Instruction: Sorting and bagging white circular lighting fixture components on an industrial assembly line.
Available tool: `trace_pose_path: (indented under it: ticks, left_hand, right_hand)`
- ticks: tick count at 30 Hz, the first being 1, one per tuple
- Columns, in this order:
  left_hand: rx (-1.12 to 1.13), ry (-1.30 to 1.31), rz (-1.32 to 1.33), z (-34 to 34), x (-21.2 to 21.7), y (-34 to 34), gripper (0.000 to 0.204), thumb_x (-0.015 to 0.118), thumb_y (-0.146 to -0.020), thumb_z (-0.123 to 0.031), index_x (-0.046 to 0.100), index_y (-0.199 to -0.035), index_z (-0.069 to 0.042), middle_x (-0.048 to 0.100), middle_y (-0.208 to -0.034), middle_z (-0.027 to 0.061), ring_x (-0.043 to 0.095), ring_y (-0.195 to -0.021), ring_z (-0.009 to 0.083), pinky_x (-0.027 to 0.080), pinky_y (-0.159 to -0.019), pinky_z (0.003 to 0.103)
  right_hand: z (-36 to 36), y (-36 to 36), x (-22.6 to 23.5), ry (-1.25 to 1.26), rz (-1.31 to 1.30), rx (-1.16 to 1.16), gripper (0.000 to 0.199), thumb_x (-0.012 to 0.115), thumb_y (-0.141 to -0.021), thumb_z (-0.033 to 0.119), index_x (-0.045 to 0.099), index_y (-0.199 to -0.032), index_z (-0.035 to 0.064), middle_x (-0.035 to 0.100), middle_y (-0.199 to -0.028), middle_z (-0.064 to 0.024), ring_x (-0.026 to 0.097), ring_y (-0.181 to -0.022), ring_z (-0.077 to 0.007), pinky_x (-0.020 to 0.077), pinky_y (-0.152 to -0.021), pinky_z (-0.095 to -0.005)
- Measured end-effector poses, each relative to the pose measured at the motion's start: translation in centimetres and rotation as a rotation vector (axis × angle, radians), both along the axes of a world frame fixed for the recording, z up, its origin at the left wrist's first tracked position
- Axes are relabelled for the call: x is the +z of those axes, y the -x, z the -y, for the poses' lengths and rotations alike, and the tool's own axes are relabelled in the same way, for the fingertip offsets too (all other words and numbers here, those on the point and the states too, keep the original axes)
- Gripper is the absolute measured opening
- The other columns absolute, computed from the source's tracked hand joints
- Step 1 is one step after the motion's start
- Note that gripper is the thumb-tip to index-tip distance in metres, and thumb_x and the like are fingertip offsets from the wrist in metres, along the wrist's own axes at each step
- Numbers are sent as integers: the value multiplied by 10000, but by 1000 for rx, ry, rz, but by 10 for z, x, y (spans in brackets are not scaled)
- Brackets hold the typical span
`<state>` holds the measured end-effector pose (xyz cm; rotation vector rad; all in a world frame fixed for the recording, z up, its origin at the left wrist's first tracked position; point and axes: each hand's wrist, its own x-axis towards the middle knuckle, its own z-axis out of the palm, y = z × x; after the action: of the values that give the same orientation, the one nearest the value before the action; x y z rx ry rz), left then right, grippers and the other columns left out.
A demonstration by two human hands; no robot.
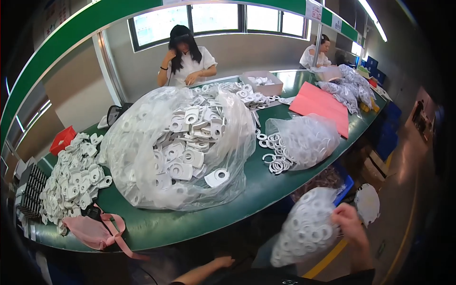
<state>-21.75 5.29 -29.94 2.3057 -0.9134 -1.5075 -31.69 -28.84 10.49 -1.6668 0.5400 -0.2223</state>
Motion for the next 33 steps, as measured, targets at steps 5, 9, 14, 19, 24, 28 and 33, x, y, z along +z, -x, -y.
trace_pose_path:
  ticks: [5, 9, 14, 19, 24, 28, 33]
  left_hand:
    - [-22, 51, -141, 35, -118, 9, 586, 338, -922, -494, 605, -1054, 10, 594, -1061, 234, 545, -1055, 325, 413, -888, 395]
    - [-33, 156, -193, 63, -125, -13, 568, 338, -927, -480, 587, -1079, 7, 584, -1082, 222, 533, -1070, 315, 401, -903, 389]
    - [-28, 264, -242, 81, -98, -76, 547, 337, -934, -462, 565, -1110, 3, 572, -1108, 207, 518, -1089, 303, 385, -922, 382]
    - [102, 343, -284, 71, -27, -80, 528, 336, -941, -444, 543, -1141, -1, 560, -1135, 192, 504, -1108, 291, 369, -941, 375]
    - [73, 447, -253, 74, 33, -121, 511, 335, -948, -426, 520, -1171, -5, 547, -1161, 177, 489, -1126, 279, 353, -960, 367]
    - [74, 494, -253, 71, 64, -111, 500, 334, -953, -411, 502, -1196, -8, 538, -1182, 165, 477, -1141, 269, 341, -975, 362]
    - [-16, 592, -259, 85, 127, -89, 488, 334, -960, -393, 480, -1227, -11, 525, -1209, 150, 463, -1160, 257, 325, -994, 354]
  right_hand:
    - [-1, -31, 117, 442, -70, -41, 56, 590, -748, 40, 544, -769, 63, 513, -685, 18, 480, -640, -51, 383, -582, -185]
    - [8, -69, 179, 474, 151, -79, 61, 533, -705, 87, 487, -730, 57, 448, -664, 23, 427, -636, -56, 333, -592, -177]
    - [7, -128, 194, 387, 330, -62, 187, 590, -694, 181, 425, -690, 92, 433, -619, 28, 402, -563, -40, 307, -512, -181]
    - [-1, -180, 159, 90, 333, 201, 201, 659, -652, 86, 474, -725, 52, 484, -662, -20, 431, -591, -93, 321, -545, -209]
    - [-15, -230, 140, 237, 105, 545, 114, 652, -717, 3, 560, -782, 26, 553, -721, -36, 513, -672, -107, 380, -579, -223]
    - [-48, -257, 121, 414, 227, 794, 66, 649, -751, 29, 604, -797, 12, 573, -715, -39, 517, -637, -90, 385, -555, -217]
    - [-66, -251, 98, 597, 422, 656, 187, 693, -728, 91, 615, -883, 22, 556, -713, -33, 488, -624, -86, 401, -566, -223]
